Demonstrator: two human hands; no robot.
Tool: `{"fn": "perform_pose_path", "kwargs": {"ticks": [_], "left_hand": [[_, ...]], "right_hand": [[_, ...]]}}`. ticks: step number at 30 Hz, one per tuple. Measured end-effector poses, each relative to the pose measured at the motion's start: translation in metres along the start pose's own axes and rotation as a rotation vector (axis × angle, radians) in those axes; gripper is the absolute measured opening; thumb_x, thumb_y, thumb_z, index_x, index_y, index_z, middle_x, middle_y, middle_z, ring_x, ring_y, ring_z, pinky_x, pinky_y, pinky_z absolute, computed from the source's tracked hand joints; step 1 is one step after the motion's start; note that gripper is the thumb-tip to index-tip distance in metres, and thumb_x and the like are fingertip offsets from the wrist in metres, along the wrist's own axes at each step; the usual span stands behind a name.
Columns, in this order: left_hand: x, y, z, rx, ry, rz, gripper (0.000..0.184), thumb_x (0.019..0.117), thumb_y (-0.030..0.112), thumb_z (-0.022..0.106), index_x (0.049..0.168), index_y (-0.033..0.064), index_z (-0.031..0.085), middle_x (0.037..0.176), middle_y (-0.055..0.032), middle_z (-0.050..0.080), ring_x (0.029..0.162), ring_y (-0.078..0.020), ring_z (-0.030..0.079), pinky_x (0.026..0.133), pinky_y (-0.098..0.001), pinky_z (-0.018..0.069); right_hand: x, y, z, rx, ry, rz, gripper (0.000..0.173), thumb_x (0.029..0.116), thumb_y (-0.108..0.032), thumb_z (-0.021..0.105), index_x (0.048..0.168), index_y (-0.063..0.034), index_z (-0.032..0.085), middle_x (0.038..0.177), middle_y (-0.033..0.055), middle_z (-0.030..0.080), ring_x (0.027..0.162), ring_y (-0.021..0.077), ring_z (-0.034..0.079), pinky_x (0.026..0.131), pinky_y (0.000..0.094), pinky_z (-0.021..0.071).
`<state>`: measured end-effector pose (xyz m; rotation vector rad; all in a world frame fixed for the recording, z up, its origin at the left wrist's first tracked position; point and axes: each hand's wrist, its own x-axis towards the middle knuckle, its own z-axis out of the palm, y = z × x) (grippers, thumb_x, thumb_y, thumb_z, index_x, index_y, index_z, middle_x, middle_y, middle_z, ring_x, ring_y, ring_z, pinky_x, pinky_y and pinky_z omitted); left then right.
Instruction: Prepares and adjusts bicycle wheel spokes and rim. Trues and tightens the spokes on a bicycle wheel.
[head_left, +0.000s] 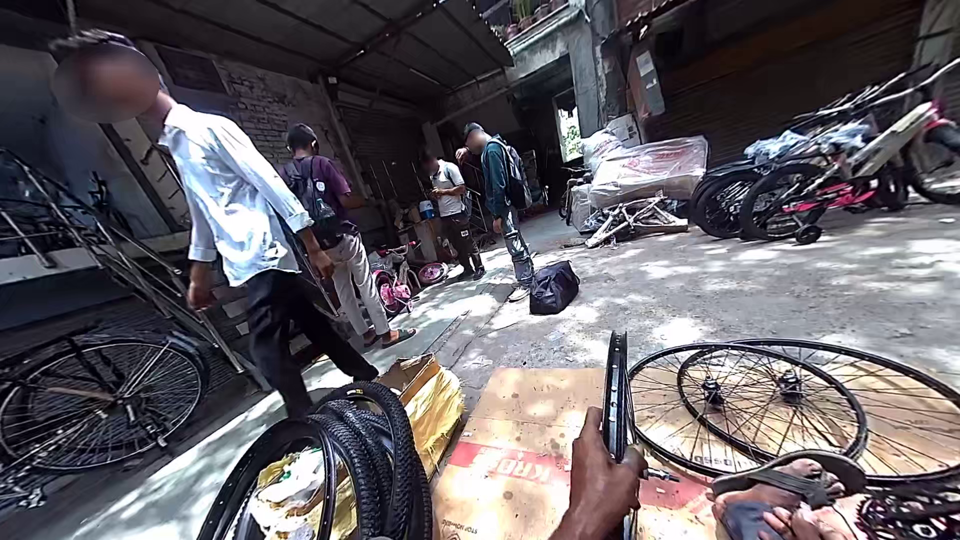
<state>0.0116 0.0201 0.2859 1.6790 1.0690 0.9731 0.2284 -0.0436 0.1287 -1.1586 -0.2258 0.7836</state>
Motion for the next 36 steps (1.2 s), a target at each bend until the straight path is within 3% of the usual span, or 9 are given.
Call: {"fn": "perform_pose_path", "kwargs": {"ticks": [4,10,14,18,21,24,27,31,36], "left_hand": [[-0.020,0.009,-0.038,-0.398,-0.003,-0.205,0.045,0.0992,0.006,0.062,0.137,0.0036,0.038,0.075,-0.0135,0.062,0.039,-0.0137,0.048,0.035,-0.0257,0.0430],[-0.040,-0.068,-0.083,-0.411,0.039,-0.375,0.031,0.1037,0.012,0.056,0.131,0.0030,0.044,0.068,-0.0086,0.057,0.040,-0.0106,0.047,0.036,-0.0231,0.0414],[-0.062,-0.102,-0.110,-0.438,0.058,-0.410,0.030,0.1087,0.022,0.048,0.133,0.0048,0.044,0.073,-0.0105,0.062,0.042,-0.0109,0.048,0.039,-0.0228,0.0436],[-0.080,-0.126,-0.122,-0.501,0.156,-0.478,0.049,0.1127,0.043,0.023,0.135,0.0055,0.045,0.101,-0.0155,0.070,0.056,-0.0158,0.062,0.048,-0.0256,0.0515],[-0.080,-0.140,-0.121,-0.502,0.276,-0.512,0.061,0.1108,0.051,0.019,0.126,0.0061,0.057,0.099,-0.0133,0.071,0.073,-0.0209,0.067,0.061,-0.0322,0.0546],[-0.081,-0.148,-0.121,-0.490,0.322,-0.482,0.048,0.1105,0.047,0.033,0.122,0.0093,0.061,0.096,-0.0080,0.066,0.079,-0.0201,0.066,0.069,-0.0362,0.0569],[-0.081,-0.152,-0.122,-0.548,0.280,-0.431,0.033,0.1083,0.023,0.049,0.138,0.0084,0.050,0.126,-0.0146,0.064,0.109,-0.0292,0.067,0.093,-0.0489,0.0563],[-0.075,-0.151,-0.121,-0.636,0.158,-0.362,0.033,0.1090,0.017,0.045,0.140,0.0062,0.048,0.142,-0.0202,0.058,0.128,-0.0371,0.060,0.107,-0.0522,0.0490],[-0.076,-0.145,-0.109,-0.693,0.090,-0.294,0.035,0.1084,0.019,0.046,0.141,0.0072,0.049,0.148,-0.0206,0.053,0.133,-0.0398,0.055,0.110,-0.0544,0.0462]], "right_hand": [[-0.002,-0.003,0.005,-0.079,-0.051,-0.037,0.031,0.1112,-0.025,0.042,0.133,-0.0027,0.043,0.108,0.0062,0.059,0.092,0.0123,0.065,0.076,0.0324,0.0572],[-0.026,0.006,0.018,-0.226,-0.213,-0.079,0.029,0.1101,-0.022,0.043,0.128,0.0012,0.048,0.110,0.0095,0.061,0.093,0.0148,0.066,0.080,0.0348,0.0580],[-0.052,0.027,0.037,-0.454,-0.514,-0.285,0.030,0.1052,-0.023,0.052,0.121,0.0018,0.058,0.112,0.0137,0.068,0.096,0.0214,0.070,0.083,0.0413,0.0604],[-0.096,0.054,0.058,-0.761,-0.983,-0.468,0.034,0.1046,-0.038,0.052,0.115,-0.0092,0.067,0.116,0.0063,0.070,0.103,0.0172,0.069,0.090,0.0394,0.0588],[-0.125,0.061,0.067,-0.930,-1.265,-0.574,0.032,0.1077,-0.038,0.049,0.115,-0.0111,0.066,0.119,0.0076,0.067,0.118,0.0221,0.062,0.104,0.0417,0.0497],[-0.133,0.071,0.070,-0.988,-1.331,-0.631,0.031,0.1083,-0.035,0.048,0.115,-0.0110,0.066,0.122,0.0076,0.067,0.122,0.0247,0.061,0.107,0.0427,0.0479],[-0.134,0.081,0.071,-1.052,-1.294,-0.726,0.030,0.1092,-0.034,0.046,0.116,-0.0128,0.066,0.122,0.0059,0.067,0.123,0.0250,0.060,0.108,0.0440,0.0456],[-0.136,0.094,0.075,-1.075,-1.203,-0.815,0.028,0.1097,-0.029,0.044,0.116,-0.0137,0.066,0.126,0.0060,0.067,0.124,0.0248,0.060,0.111,0.0455,0.0448],[-0.151,0.093,0.082,-0.758,-1.400,-0.805,0.028,0.1093,-0.033,0.048,0.119,-0.0137,0.066,0.126,0.0044,0.068,0.121,0.0214,0.063,0.110,0.0422,0.0451]]}}
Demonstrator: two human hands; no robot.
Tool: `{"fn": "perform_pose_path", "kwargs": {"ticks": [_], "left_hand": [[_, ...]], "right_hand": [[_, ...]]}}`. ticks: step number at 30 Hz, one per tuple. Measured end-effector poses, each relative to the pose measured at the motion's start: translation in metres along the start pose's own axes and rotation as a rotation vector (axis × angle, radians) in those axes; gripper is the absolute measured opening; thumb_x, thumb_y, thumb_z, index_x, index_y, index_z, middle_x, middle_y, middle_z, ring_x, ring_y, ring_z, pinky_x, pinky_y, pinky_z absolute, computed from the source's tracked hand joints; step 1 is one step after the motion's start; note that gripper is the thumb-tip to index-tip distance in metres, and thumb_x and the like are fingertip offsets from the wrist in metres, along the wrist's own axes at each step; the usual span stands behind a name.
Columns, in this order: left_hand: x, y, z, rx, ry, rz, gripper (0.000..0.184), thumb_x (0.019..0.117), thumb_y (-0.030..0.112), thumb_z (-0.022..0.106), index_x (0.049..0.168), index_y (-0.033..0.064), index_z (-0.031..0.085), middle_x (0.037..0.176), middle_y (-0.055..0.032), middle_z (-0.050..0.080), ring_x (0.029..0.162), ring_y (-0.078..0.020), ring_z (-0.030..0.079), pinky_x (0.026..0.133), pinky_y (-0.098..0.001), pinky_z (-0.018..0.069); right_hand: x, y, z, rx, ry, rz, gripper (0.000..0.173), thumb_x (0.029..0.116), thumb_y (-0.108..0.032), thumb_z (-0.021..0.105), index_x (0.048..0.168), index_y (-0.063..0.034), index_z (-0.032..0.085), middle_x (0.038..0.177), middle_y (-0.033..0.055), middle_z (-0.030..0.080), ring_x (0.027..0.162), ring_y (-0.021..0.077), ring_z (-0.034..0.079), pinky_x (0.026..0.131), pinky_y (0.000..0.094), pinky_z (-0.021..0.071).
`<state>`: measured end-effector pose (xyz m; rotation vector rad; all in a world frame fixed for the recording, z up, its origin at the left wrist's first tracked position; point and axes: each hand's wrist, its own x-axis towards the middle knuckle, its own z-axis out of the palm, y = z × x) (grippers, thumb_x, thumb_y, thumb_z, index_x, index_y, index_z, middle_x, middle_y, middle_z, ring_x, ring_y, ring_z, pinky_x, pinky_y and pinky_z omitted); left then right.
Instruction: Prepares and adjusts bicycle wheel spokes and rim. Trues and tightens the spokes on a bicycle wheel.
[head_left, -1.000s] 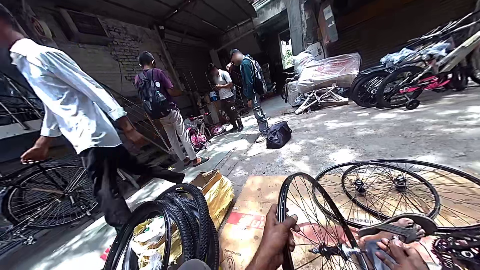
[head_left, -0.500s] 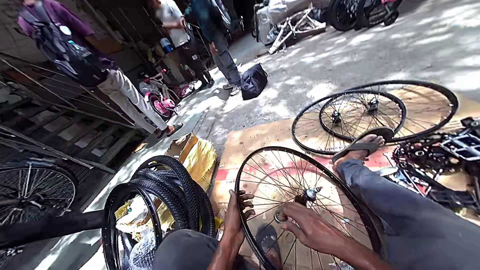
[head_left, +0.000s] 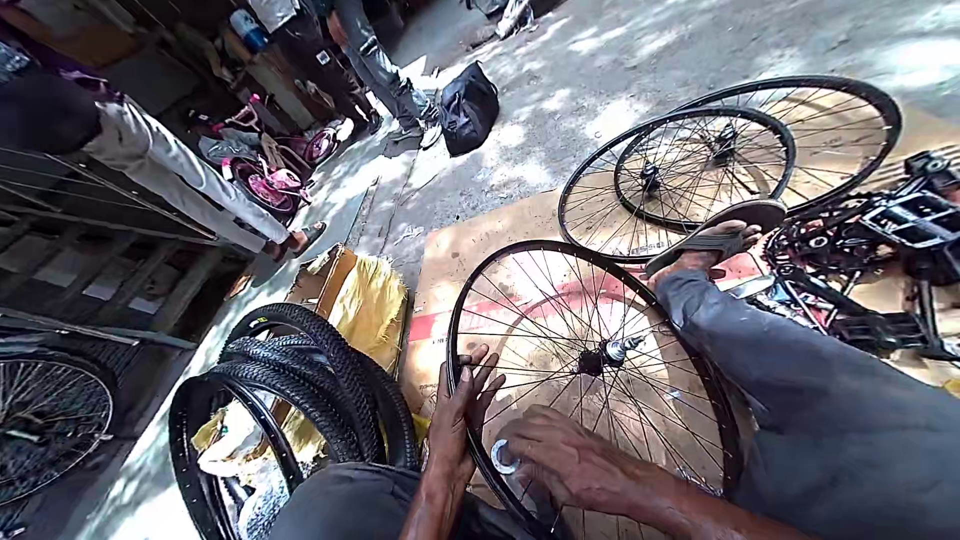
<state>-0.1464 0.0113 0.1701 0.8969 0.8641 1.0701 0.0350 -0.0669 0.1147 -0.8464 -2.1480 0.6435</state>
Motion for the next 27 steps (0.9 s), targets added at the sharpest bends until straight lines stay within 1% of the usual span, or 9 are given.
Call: {"fn": "perform_pose_path", "kwargs": {"ticks": [4,7,8,10,13,16,19,23,27], "left_hand": [[-0.008,-0.008,-0.003,-0.030,0.027,-0.009,0.032,0.1092,0.021,0.044,0.138,0.0060,0.047,0.141,-0.0240,0.056,0.129,-0.0414,0.057,0.108,-0.0560,0.0476],[-0.007,-0.007,-0.004,-0.021,0.024,-0.008,0.038,0.1106,0.034,0.038,0.130,0.0048,0.052,0.134,-0.0254,0.061,0.127,-0.0421,0.059,0.107,-0.0573,0.0473],[-0.005,-0.006,-0.003,-0.025,0.048,-0.016,0.045,0.1103,0.042,0.034,0.122,0.0050,0.057,0.129,-0.0248,0.064,0.124,-0.0416,0.061,0.105,-0.0573,0.0486],[-0.004,-0.005,-0.002,-0.026,0.100,-0.055,0.060,0.1089,0.054,0.026,0.115,0.0061,0.062,0.122,-0.0224,0.068,0.120,-0.0395,0.064,0.102,-0.0556,0.0511],[-0.004,-0.004,-0.002,-0.030,0.157,-0.082,0.065,0.1092,0.054,0.019,0.115,0.0048,0.062,0.123,-0.0222,0.069,0.120,-0.0401,0.064,0.102,-0.0560,0.0514],[-0.003,-0.005,-0.002,-0.026,0.166,-0.075,0.056,0.1124,0.041,0.018,0.115,0.0035,0.059,0.126,-0.0237,0.067,0.120,-0.0419,0.064,0.101,-0.0576,0.0514],[-0.004,-0.004,0.002,-0.028,0.160,-0.071,0.056,0.1125,0.041,0.018,0.116,0.0030,0.059,0.127,-0.0240,0.066,0.121,-0.0421,0.063,0.101,-0.0584,0.0509],[-0.004,-0.005,0.001,-0.031,0.165,-0.077,0.055,0.1124,0.042,0.018,0.115,0.0048,0.059,0.127,-0.0225,0.066,0.121,-0.0411,0.064,0.100,-0.0578,0.0516],[-0.003,-0.005,0.001,-0.020,0.156,-0.074,0.056,0.1122,0.043,0.018,0.115,0.0047,0.059,0.128,-0.0223,0.066,0.121,-0.0413,0.063,0.101,-0.0579,0.0512]], "right_hand": [[0.005,-0.007,0.002,0.066,-0.001,0.181,0.035,0.0979,-0.028,0.068,0.129,-0.0145,0.063,0.091,0.0065,0.072,0.084,0.0248,0.070,0.086,0.0469,0.0548],[0.016,-0.009,0.016,-0.050,-0.011,0.259,0.019,0.0873,-0.016,0.066,0.106,-0.0148,0.067,0.075,0.0076,0.068,0.071,0.0279,0.069,0.067,0.0509,0.0540],[0.018,-0.007,0.010,0.003,-0.089,0.263,0.017,0.0891,-0.020,0.066,0.105,-0.0142,0.067,0.077,0.0076,0.068,0.073,0.0280,0.069,0.069,0.0523,0.0538],[0.017,0.000,-0.011,0.202,-0.274,0.213,0.034,0.0952,-0.037,0.070,0.118,-0.0130,0.063,0.090,0.0060,0.070,0.084,0.0242,0.068,0.084,0.0506,0.0523],[0.012,0.008,-0.020,0.359,-0.299,0.154,0.036,0.0995,-0.044,0.065,0.117,-0.0127,0.066,0.106,0.0053,0.066,0.100,0.0203,0.063,0.093,0.0451,0.0485],[0.017,-0.006,-0.001,0.246,-0.087,0.339,0.023,0.0917,-0.022,0.074,0.109,-0.0102,0.065,0.095,0.0068,0.069,0.084,0.0224,0.067,0.078,0.0453,0.0556],[0.018,-0.009,0.025,-0.051,0.031,0.295,0.013,0.0892,-0.015,0.066,0.102,-0.0141,0.066,0.080,0.0063,0.069,0.073,0.0253,0.069,0.063,0.0473,0.0533],[0.019,-0.002,-0.014,0.199,-0.304,0.248,0.035,0.0958,-0.034,0.070,0.122,-0.0129,0.062,0.088,0.0070,0.071,0.082,0.0257,0.068,0.086,0.0514,0.0515],[0.014,0.001,-0.016,0.284,-0.287,0.219,0.040,0.0960,-0.038,0.069,0.126,-0.0131,0.059,0.087,0.0061,0.068,0.081,0.0237,0.065,0.088,0.0495,0.0490]]}}
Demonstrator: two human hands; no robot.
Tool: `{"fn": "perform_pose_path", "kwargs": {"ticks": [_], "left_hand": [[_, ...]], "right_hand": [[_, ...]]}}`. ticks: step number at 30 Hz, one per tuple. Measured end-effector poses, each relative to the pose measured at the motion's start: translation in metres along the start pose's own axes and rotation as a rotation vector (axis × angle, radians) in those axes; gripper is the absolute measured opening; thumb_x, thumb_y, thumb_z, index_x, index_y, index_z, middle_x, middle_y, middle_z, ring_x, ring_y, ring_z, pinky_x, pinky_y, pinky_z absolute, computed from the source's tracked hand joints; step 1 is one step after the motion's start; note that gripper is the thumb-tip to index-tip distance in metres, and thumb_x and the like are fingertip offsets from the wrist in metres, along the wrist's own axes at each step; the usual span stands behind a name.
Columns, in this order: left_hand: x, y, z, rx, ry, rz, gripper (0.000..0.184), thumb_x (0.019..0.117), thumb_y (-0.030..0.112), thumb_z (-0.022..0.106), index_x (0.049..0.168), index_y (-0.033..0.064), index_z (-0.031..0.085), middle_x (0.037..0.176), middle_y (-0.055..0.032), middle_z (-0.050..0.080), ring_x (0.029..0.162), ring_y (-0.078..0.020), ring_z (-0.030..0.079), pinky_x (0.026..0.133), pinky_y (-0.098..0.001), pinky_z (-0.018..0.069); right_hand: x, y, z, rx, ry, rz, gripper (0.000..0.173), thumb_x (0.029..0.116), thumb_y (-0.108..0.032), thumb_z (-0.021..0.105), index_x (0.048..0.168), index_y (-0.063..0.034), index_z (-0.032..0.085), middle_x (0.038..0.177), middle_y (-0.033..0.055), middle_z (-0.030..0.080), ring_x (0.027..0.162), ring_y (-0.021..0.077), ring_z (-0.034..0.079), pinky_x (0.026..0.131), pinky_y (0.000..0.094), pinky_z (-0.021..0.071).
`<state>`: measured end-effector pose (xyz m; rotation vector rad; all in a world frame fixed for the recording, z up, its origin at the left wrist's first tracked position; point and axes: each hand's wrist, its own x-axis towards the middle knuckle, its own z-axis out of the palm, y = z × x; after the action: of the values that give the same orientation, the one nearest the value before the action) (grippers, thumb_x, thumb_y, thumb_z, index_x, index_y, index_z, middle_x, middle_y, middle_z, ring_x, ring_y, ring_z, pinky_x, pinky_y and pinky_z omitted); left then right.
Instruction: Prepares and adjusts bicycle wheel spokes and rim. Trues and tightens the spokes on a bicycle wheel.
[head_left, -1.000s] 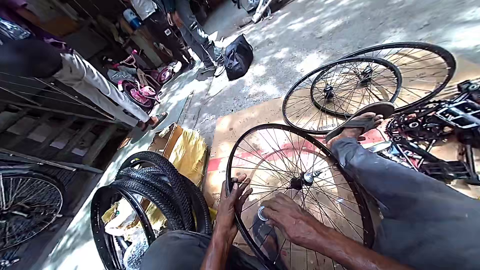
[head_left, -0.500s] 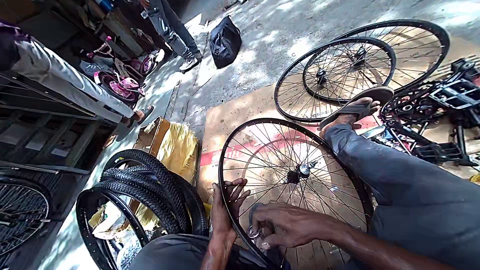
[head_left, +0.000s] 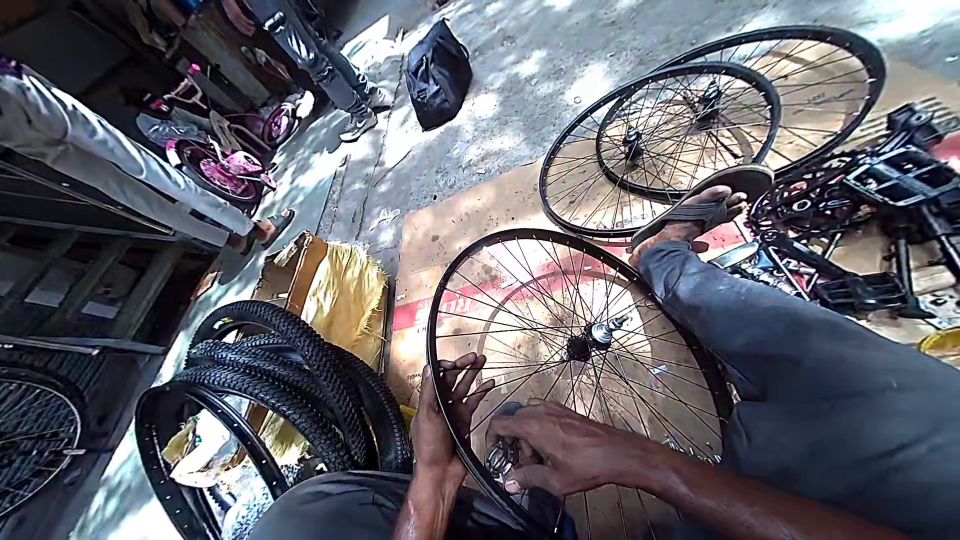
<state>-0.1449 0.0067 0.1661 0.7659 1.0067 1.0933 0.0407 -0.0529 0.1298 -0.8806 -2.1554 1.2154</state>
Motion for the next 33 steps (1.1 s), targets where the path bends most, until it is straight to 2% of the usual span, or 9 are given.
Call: {"fn": "perform_pose_path", "kwargs": {"ticks": [8,12,15,17,19,21,25,27,33], "left_hand": [[0.001,-0.001,0.000,-0.004,0.010,-0.002,0.055,0.1126,0.040,0.015,0.117,0.0041,0.057,0.127,-0.0230,0.066,0.120,-0.0413,0.064,0.100,-0.0583,0.0517],[0.001,0.000,-0.001,-0.024,0.006,-0.005,0.055,0.1127,0.040,0.016,0.119,0.0030,0.056,0.127,-0.0238,0.066,0.120,-0.0420,0.064,0.099,-0.0586,0.0521],[0.001,0.000,0.001,-0.020,0.014,-0.005,0.057,0.1127,0.040,0.016,0.116,0.0017,0.058,0.125,-0.0246,0.067,0.118,-0.0425,0.065,0.098,-0.0590,0.0527],[0.000,0.001,0.001,-0.023,0.027,-0.008,0.057,0.1128,0.040,0.017,0.117,0.0011,0.058,0.125,-0.0249,0.067,0.118,-0.0427,0.065,0.097,-0.0592,0.0533],[0.000,0.001,0.001,-0.030,0.037,-0.014,0.057,0.1128,0.041,0.017,0.118,0.0005,0.057,0.125,-0.0249,0.066,0.118,-0.0429,0.065,0.097,-0.0590,0.0535],[0.001,-0.001,-0.001,-0.037,0.046,-0.017,0.057,0.1128,0.041,0.017,0.118,0.0003,0.056,0.126,-0.0252,0.066,0.117,-0.0429,0.065,0.096,-0.0589,0.0542],[0.001,-0.001,-0.001,-0.029,0.050,-0.010,0.055,0.1129,0.040,0.018,0.117,0.0008,0.056,0.125,-0.0250,0.066,0.117,-0.0427,0.066,0.096,-0.0591,0.0541],[0.001,0.000,0.001,-0.026,0.048,-0.007,0.054,0.1130,0.039,0.018,0.117,0.0009,0.057,0.124,-0.0252,0.067,0.117,-0.0432,0.066,0.095,-0.0596,0.0543],[0.006,-0.001,0.004,-0.007,0.021,-0.029,0.060,0.1126,0.041,0.015,0.113,-0.0011,0.057,0.121,-0.0262,0.067,0.115,-0.0429,0.066,0.094,-0.0567,0.0551]], "right_hand": [[-0.001,0.002,0.000,-0.007,-0.005,-0.008,0.043,0.0964,-0.042,0.068,0.128,-0.0139,0.058,0.090,0.0052,0.068,0.084,0.0228,0.065,0.091,0.0491,0.0468],[0.001,0.001,0.002,-0.020,-0.024,-0.008,0.051,0.0959,-0.037,0.070,0.138,-0.0155,0.051,0.093,0.0051,0.069,0.088,0.0243,0.066,0.097,0.0515,0.0456],[0.002,0.003,0.002,-0.056,-0.040,-0.029,0.035,0.1054,-0.039,0.056,0.129,-0.0131,0.059,0.094,0.0065,0.069,0.092,0.0247,0.066,0.096,0.0513,0.0463],[0.006,-0.001,0.006,-0.093,0.010,0.032,0.040,0.1100,-0.043,0.041,0.115,-0.0136,0.067,0.093,0.0071,0.070,0.092,0.0254,0.068,0.087,0.0507,0.0505],[0.011,-0.012,0.011,-0.088,0.097,0.181,0.042,0.1091,-0.045,0.041,0.123,-0.0157,0.068,0.091,0.0089,0.071,0.088,0.0289,0.070,0.083,0.0535,0.0533],[0.014,-0.013,0.018,-0.055,0.199,0.223,0.036,0.1072,-0.043,0.043,0.118,-0.0161,0.065,0.080,0.0073,0.067,0.077,0.0275,0.067,0.075,0.0519,0.0527],[0.009,-0.006,0.019,-0.082,0.162,0.105,0.061,0.1093,-0.056,0.027,0.083,-0.0116,0.059,0.068,0.0061,0.055,0.070,0.0242,0.060,0.072,0.0474,0.0455],[0.010,-0.007,0.017,-0.104,0.125,0.112,0.061,0.1096,-0.055,0.025,0.081,-0.0116,0.058,0.068,0.0062,0.055,0.070,0.0244,0.059,0.073,0.0474,0.0446],[0.005,-0.007,0.016,-0.087,0.167,0.156,0.049,0.1111,-0.045,0.030,0.096,-0.0106,0.062,0.085,0.0084,0.063,0.087,0.0253,0.063,0.087,0.0478,0.0430]]}}
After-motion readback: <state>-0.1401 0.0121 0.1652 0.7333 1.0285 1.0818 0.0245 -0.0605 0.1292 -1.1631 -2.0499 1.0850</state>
